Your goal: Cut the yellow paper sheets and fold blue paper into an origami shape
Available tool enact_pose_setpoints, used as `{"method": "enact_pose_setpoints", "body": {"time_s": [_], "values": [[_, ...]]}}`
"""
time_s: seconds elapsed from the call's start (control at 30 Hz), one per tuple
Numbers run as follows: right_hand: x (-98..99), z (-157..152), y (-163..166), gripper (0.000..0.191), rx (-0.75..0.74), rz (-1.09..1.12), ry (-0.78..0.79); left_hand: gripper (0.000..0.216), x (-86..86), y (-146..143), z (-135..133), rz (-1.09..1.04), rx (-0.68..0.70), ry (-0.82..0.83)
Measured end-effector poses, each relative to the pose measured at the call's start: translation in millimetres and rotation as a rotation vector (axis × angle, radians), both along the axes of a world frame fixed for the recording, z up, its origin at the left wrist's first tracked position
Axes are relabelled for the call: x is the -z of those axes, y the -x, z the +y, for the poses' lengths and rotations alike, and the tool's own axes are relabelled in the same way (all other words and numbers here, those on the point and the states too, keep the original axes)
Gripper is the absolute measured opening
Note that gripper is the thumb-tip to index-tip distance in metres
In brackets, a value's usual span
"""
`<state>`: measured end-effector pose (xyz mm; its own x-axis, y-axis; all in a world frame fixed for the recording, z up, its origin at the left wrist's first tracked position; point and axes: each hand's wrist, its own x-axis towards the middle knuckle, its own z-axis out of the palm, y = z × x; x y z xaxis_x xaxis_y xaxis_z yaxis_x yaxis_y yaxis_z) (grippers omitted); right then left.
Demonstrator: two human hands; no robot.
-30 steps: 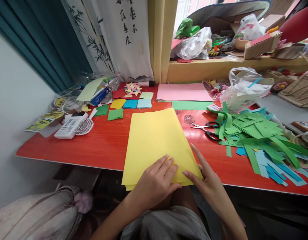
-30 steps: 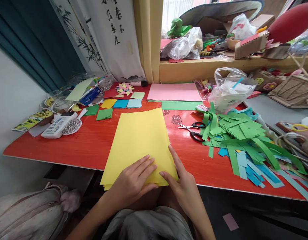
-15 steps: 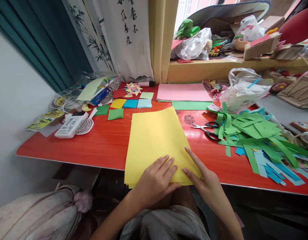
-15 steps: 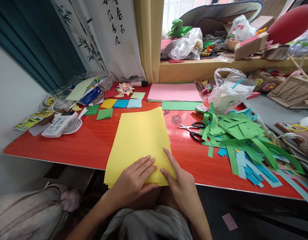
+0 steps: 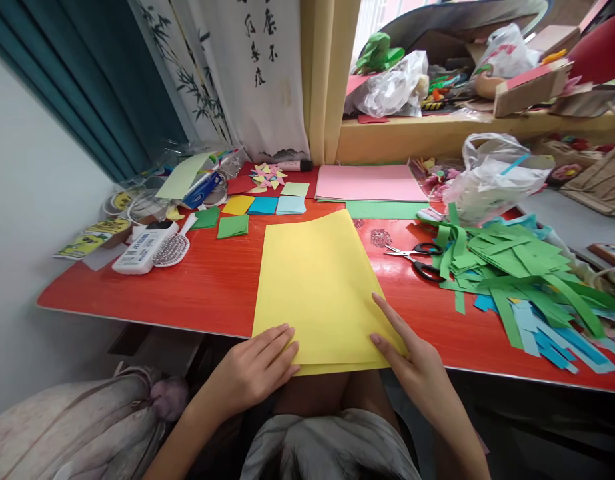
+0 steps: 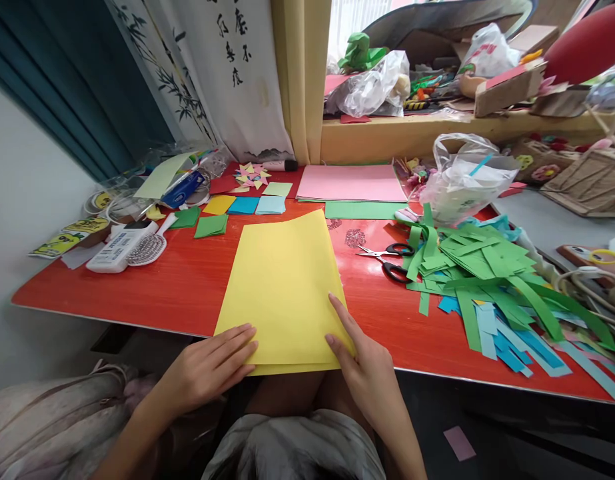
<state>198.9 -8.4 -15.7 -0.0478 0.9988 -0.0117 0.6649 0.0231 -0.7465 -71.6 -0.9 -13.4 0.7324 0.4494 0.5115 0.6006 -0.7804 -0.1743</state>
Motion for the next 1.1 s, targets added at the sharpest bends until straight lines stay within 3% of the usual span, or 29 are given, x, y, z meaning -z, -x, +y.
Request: {"method": "enact_pose_setpoints", "body": {"time_s": [0.27,0.4,0.53,0.63,0.7,0.77,0.9,1.0,1.1], "values": [[0.0,0.3,-1.6,0.058,0.033,0.077,-0.024,0.019,-17.9,31.3,-2.5,-0.047,-0.048,0.212],[4.8,1.9,0.5,0.060,0.137,0.199,-0.071,0.024,-17.4,39.7,-2.2,-0.113,-0.128,0.381],[10.6,3.7,2.7,0.056,0.427,0.405,-0.233,0.017,-19.7,37.6,4.1,-0.169,-0.229,0.214],[11.5,0.9,-2.0,0.033,0.550,0.641,-0.303,0.013,-27.0,30.2,8.9,-0.209,-0.301,0.041],[9.6,-2.8,-7.0,0.029,0.433,0.737,-0.169,0.012,-32.1,24.0,10.4,-0.237,-0.309,-0.010],[6.3,-5.6,-10.8,0.048,0.253,0.755,-0.002,0.013,-36.1,17.7,11.0,-0.257,-0.269,0.020],[-1.7,0.0,-15.1,0.066,0.025,0.814,0.164,0.010,-43.2,6.6,13.8,-0.256,-0.055,0.200],[-8.1,13.0,-24.7,0.068,-0.056,0.900,0.322,0.012,-51.9,1.1,19.4,-0.166,0.110,0.351],[-14.9,25.0,-42.7,0.066,0.005,0.907,0.475,0.014,-63.8,-1.4,28.5,-0.026,0.170,0.512]]}}
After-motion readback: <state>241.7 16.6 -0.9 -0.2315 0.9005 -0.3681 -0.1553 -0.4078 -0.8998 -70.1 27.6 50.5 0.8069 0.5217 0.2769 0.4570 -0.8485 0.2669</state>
